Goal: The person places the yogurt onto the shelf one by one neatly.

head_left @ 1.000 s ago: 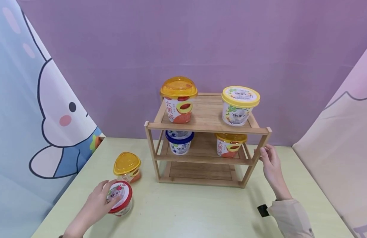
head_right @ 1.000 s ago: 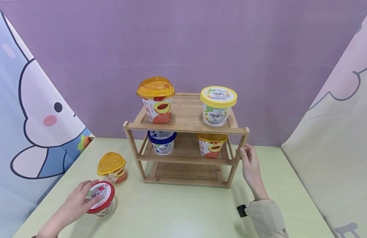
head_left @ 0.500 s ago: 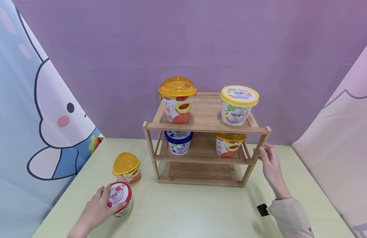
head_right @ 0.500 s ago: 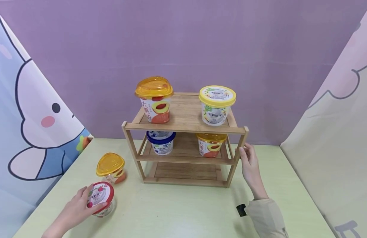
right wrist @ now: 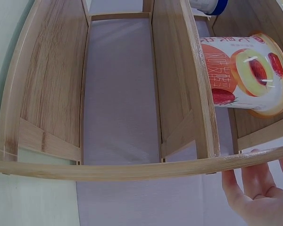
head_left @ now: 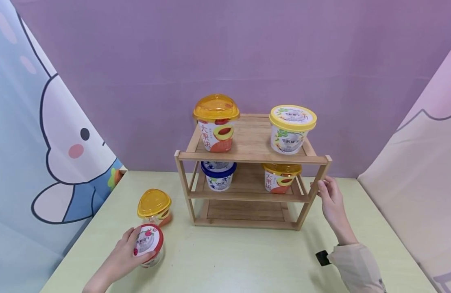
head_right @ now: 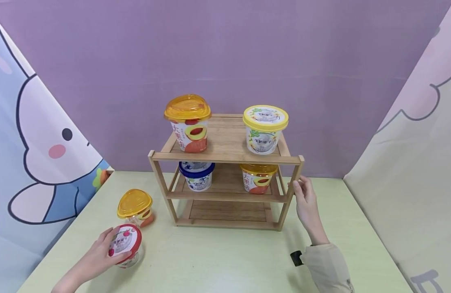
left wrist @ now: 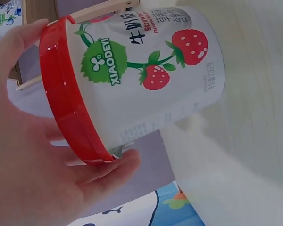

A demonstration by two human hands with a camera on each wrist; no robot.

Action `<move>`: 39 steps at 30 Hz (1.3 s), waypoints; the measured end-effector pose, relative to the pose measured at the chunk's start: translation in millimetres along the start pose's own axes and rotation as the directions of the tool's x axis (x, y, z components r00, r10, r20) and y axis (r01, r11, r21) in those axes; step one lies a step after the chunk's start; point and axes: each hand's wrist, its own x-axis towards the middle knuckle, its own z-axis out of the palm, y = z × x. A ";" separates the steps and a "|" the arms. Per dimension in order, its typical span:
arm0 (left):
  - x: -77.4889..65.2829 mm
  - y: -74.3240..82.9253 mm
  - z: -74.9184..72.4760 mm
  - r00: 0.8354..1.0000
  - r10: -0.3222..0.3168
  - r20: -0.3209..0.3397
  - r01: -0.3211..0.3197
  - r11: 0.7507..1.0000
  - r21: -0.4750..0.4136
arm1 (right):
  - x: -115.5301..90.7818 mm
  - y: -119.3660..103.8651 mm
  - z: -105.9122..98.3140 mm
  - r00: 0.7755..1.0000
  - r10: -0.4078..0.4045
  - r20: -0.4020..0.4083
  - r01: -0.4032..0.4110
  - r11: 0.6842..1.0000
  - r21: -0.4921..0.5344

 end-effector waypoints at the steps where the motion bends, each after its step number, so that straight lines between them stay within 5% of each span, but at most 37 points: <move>1: 0.1 -0.4 -0.2 1.000 0.011 0.004 -0.011 1.000 -0.003 | 0.0 0.3 0.0 1.000 0.000 0.000 0.000 1.000 0.001; 10: 0.8 -6.2 0.1 0.996 0.084 -0.021 -0.084 0.996 -0.006 | 0.4 0.5 0.0 1.000 0.004 -0.002 -0.004 1.000 0.009; 21: -7.6 6.8 8.8 0.992 -0.071 -0.103 0.069 0.997 -0.020 | 0.5 0.6 0.3 1.000 0.002 -0.008 -0.002 1.000 -0.008; 39: 0.9 7.5 27.2 0.979 -0.143 -0.143 0.128 0.986 -0.110 | 0.4 -2.8 0.2 1.000 0.007 0.002 -0.006 1.000 -0.029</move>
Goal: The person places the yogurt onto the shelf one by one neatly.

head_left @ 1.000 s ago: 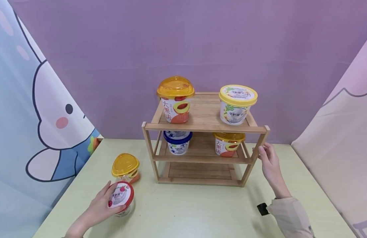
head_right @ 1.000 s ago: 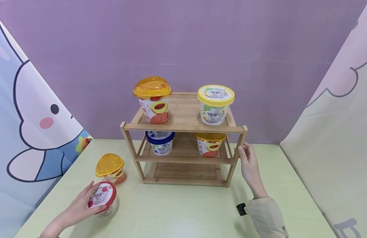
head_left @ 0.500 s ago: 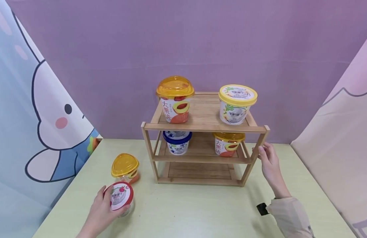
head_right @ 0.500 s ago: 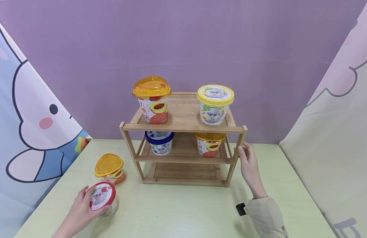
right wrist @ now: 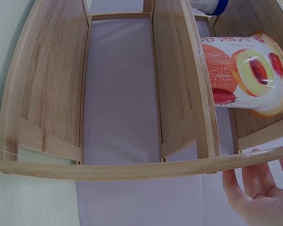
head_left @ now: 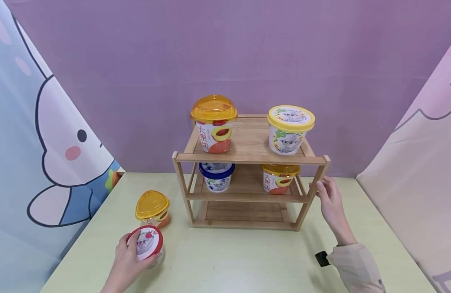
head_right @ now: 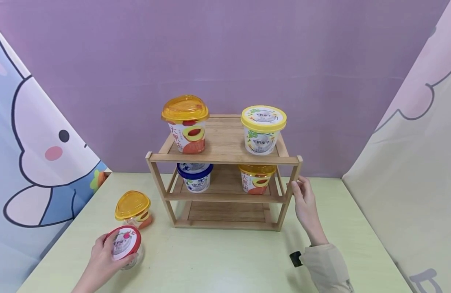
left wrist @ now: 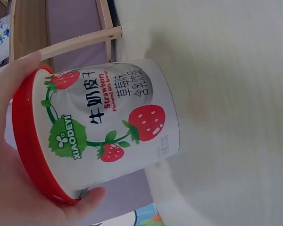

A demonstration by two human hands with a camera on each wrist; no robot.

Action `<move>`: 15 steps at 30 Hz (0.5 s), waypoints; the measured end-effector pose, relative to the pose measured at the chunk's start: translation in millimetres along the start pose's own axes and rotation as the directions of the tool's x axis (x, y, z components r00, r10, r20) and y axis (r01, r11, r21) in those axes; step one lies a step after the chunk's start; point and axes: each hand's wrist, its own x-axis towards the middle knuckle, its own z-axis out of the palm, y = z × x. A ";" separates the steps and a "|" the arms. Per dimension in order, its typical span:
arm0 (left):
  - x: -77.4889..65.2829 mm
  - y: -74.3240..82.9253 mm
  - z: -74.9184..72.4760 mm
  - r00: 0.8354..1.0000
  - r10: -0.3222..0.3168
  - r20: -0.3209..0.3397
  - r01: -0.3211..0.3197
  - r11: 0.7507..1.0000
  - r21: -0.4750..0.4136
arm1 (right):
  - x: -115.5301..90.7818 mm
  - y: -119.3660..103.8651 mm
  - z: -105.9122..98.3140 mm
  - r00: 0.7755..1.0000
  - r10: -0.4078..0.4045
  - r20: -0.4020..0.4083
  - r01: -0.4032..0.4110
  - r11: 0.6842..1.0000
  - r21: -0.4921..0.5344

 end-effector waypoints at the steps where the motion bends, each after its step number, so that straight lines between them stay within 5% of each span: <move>1: 0.3 -0.2 0.1 1.000 0.000 -0.002 0.000 1.000 -0.003 | -0.1 -0.2 0.0 1.000 0.000 0.000 0.000 1.000 0.001; 15: -2.3 5.7 -1.3 0.999 0.027 -0.016 -0.028 0.999 -0.035 | 0.0 0.6 0.2 1.000 0.006 -0.003 -0.006 1.000 0.000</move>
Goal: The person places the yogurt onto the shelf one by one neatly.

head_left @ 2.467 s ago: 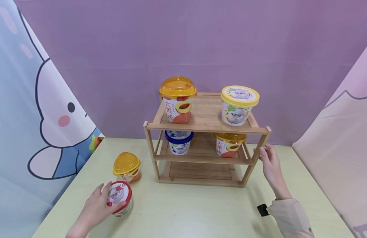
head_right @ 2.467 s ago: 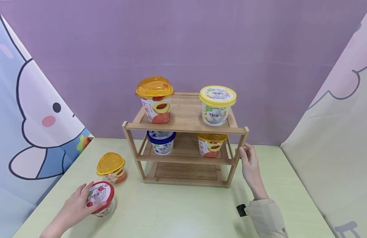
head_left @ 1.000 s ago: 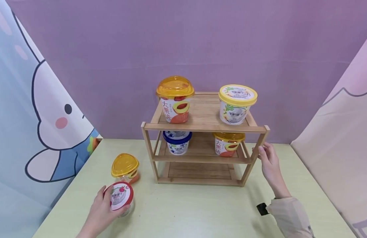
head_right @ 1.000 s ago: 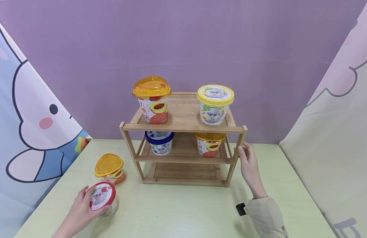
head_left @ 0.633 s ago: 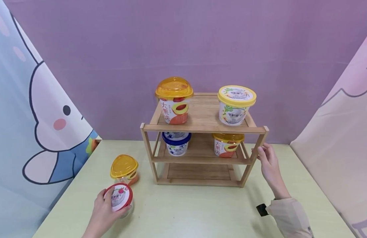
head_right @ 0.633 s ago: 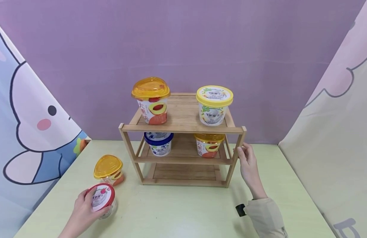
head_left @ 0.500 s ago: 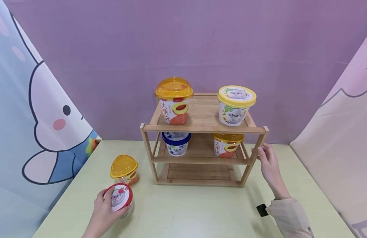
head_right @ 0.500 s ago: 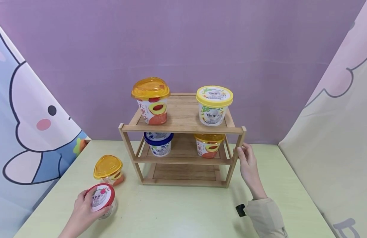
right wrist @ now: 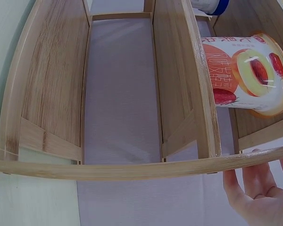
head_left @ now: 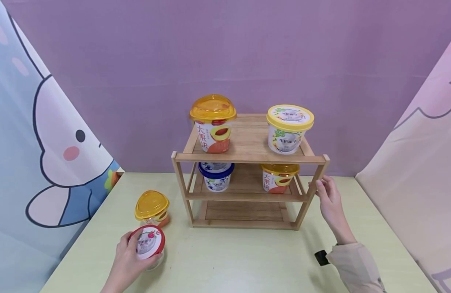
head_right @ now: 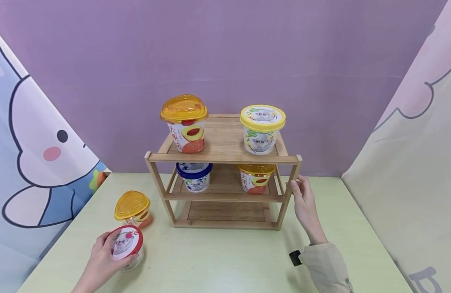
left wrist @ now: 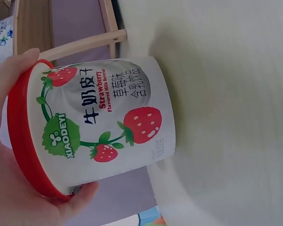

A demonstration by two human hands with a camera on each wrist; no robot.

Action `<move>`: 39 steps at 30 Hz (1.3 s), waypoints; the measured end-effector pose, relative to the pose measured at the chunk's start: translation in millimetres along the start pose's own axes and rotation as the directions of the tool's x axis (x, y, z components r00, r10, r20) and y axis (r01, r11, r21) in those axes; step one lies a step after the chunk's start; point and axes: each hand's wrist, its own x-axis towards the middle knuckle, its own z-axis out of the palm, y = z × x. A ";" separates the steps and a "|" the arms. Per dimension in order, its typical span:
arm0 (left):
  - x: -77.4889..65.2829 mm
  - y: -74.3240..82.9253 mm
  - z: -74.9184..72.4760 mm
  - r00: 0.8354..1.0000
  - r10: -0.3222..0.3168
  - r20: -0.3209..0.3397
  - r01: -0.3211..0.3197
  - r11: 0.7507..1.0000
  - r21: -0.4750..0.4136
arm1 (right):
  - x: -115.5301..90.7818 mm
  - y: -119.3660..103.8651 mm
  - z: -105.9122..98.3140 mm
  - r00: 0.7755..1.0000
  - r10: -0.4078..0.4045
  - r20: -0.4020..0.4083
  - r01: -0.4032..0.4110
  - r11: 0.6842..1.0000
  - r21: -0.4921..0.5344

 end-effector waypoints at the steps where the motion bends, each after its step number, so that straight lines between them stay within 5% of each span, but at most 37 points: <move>1: -0.4 1.6 -0.1 1.000 0.004 0.002 -0.004 1.000 -0.002 | -0.1 0.3 0.0 1.000 -0.001 -0.001 0.001 1.000 0.001; 11: -6.8 25.3 3.4 0.990 0.135 -0.035 -0.135 0.991 0.003 | 0.3 0.4 0.0 1.000 -0.006 0.000 0.006 1.000 -0.007; 24: -11.4 70.4 23.3 0.920 0.357 -0.161 -0.363 0.932 -0.005 | 0.9 2.3 -0.3 1.000 -0.002 -0.002 0.002 1.000 0.001; 39: -6.4 119.6 51.0 0.872 0.474 -0.123 -0.481 0.876 -0.035 | 1.0 3.2 -0.4 1.000 -0.010 0.000 0.010 1.000 0.005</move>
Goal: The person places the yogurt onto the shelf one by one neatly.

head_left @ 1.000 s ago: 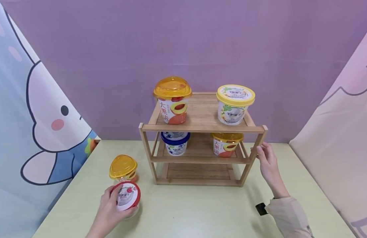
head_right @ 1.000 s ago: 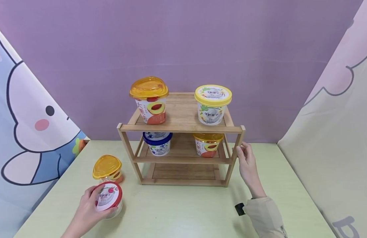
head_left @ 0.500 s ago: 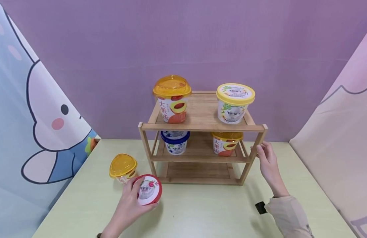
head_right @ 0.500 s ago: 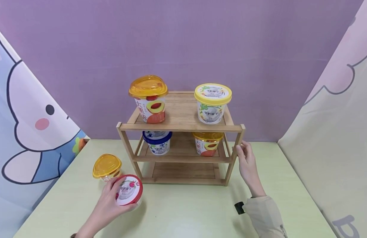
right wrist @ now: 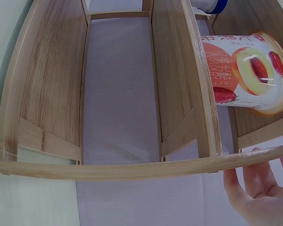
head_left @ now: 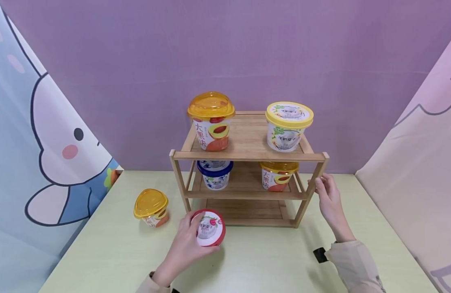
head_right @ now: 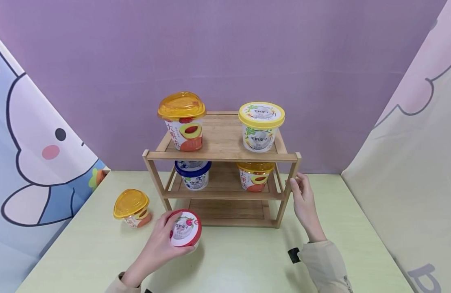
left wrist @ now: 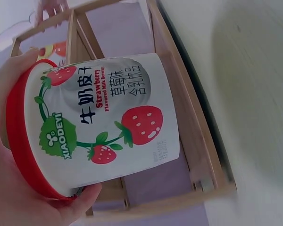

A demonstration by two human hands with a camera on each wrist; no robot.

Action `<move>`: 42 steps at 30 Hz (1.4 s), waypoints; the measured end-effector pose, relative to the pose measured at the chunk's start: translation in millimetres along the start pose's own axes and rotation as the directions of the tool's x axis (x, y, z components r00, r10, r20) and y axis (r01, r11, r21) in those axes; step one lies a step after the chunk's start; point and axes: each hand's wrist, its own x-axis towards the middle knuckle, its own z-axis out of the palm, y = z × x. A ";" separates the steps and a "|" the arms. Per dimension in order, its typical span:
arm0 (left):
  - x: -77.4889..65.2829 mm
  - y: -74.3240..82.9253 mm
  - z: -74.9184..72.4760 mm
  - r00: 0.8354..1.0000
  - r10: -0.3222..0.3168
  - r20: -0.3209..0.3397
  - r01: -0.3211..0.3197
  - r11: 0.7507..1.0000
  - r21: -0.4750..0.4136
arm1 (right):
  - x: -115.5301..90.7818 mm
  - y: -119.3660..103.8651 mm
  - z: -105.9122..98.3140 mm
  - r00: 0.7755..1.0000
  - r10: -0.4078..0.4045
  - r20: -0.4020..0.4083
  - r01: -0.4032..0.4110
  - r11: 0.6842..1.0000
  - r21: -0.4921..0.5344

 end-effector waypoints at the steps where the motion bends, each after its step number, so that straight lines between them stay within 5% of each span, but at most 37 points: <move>1: 1.2 2.2 2.5 1.000 0.010 0.000 -0.010 1.000 -0.006 | -0.2 -0.1 0.0 1.000 0.000 0.000 0.000 1.000 0.001; 8: 10.4 19.7 19.8 0.997 0.074 0.008 -0.074 0.997 -0.029 | -0.6 -1.0 0.0 1.000 0.002 0.007 -0.002 1.000 0.011; 22: 28.5 50.5 50.3 0.995 0.089 0.046 -0.087 0.995 -0.048 | -0.3 1.8 -1.2 1.000 0.010 0.011 -0.009 1.000 -0.023; 42: 48.0 80.9 88.6 0.997 0.075 0.004 -0.075 0.997 0.006 | 0.6 1.5 -0.5 1.000 -0.004 0.005 0.005 0.999 -0.040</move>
